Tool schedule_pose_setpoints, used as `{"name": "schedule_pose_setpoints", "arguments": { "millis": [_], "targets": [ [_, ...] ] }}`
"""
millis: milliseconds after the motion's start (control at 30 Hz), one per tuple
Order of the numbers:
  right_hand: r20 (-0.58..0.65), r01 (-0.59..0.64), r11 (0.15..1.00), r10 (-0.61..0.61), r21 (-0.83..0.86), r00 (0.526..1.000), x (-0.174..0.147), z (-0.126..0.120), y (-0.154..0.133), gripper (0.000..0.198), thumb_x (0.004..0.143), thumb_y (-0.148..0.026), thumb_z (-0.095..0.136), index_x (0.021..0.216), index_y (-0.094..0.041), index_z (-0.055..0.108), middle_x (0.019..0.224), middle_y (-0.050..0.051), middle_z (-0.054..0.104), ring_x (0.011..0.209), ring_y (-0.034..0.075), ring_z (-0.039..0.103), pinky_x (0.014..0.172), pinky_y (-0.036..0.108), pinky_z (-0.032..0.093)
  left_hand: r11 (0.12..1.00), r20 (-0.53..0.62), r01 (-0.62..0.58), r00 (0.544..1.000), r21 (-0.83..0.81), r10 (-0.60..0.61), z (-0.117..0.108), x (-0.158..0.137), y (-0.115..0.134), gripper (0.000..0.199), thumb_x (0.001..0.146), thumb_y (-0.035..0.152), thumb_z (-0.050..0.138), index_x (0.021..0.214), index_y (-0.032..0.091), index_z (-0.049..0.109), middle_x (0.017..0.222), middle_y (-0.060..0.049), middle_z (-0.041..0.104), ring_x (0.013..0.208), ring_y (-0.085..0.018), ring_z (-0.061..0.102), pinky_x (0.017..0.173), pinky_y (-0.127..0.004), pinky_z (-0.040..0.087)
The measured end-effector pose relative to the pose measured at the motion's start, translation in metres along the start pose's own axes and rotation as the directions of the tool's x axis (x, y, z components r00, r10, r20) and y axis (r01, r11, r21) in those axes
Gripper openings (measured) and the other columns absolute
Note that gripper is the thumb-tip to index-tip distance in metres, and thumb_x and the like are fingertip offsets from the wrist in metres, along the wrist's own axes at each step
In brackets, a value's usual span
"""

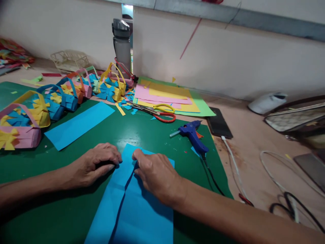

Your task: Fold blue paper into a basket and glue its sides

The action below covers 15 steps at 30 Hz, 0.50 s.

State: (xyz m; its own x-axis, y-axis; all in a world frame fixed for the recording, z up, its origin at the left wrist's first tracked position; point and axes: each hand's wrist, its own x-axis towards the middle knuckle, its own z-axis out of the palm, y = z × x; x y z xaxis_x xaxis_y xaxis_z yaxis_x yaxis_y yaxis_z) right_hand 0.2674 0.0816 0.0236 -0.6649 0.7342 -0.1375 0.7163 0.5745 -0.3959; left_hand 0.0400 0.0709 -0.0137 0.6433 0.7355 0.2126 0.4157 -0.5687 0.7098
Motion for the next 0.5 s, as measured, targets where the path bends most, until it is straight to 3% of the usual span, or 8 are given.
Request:
{"name": "schedule_pose_setpoints", "arguments": {
  "millis": [100,233,367,500],
  "targets": [
    [-0.025,0.098,0.990,-0.101,-0.104,0.995,0.002,0.002,0.002,0.020,0.076,-0.008,0.058,0.094,-0.018,0.053,0.075,0.001,0.064,0.062,0.013,0.055,0.053,0.024,0.027,1.000,-0.003,0.001,1.000,-0.013,-0.001,0.001,0.000,0.000,0.013,0.087,0.011,0.044,0.088,0.019,0.054,0.095,-0.001,0.063,0.095,-0.016,0.053,0.086,-0.034,0.036],
    [-0.039,0.183,0.950,-0.199,-0.251,0.979,0.006,0.000,0.000,0.010,0.080,-0.011,0.054,0.080,-0.019,0.059,0.071,0.001,0.054,0.063,0.013,0.044,0.051,0.025,0.021,1.000,-0.013,0.007,1.000,-0.007,-0.007,0.002,0.000,0.001,0.015,0.087,0.010,0.043,0.085,0.018,0.055,0.096,-0.001,0.063,0.094,-0.016,0.053,0.086,-0.034,0.034],
    [-0.010,0.274,0.933,-0.284,-0.234,0.959,0.012,-0.004,-0.002,0.016,0.084,-0.012,0.049,0.077,-0.019,0.062,0.080,0.005,0.054,0.070,0.014,0.042,0.055,0.026,0.023,0.999,0.025,0.023,0.999,0.029,-0.023,0.002,0.002,0.004,0.017,0.088,0.012,0.040,0.083,0.018,0.056,0.098,-0.002,0.062,0.092,-0.017,0.051,0.083,-0.035,0.033],
    [0.032,0.292,0.944,-0.290,-0.153,0.956,0.020,-0.003,0.000,0.018,0.082,-0.010,0.049,0.077,-0.018,0.065,0.082,0.006,0.055,0.073,0.015,0.043,0.055,0.026,0.023,0.997,0.074,0.066,0.995,0.031,-0.068,-0.002,0.006,0.010,0.021,0.090,0.015,0.036,0.081,0.017,0.055,0.096,-0.002,0.061,0.091,-0.018,0.050,0.083,-0.036,0.032]
  ]
}}
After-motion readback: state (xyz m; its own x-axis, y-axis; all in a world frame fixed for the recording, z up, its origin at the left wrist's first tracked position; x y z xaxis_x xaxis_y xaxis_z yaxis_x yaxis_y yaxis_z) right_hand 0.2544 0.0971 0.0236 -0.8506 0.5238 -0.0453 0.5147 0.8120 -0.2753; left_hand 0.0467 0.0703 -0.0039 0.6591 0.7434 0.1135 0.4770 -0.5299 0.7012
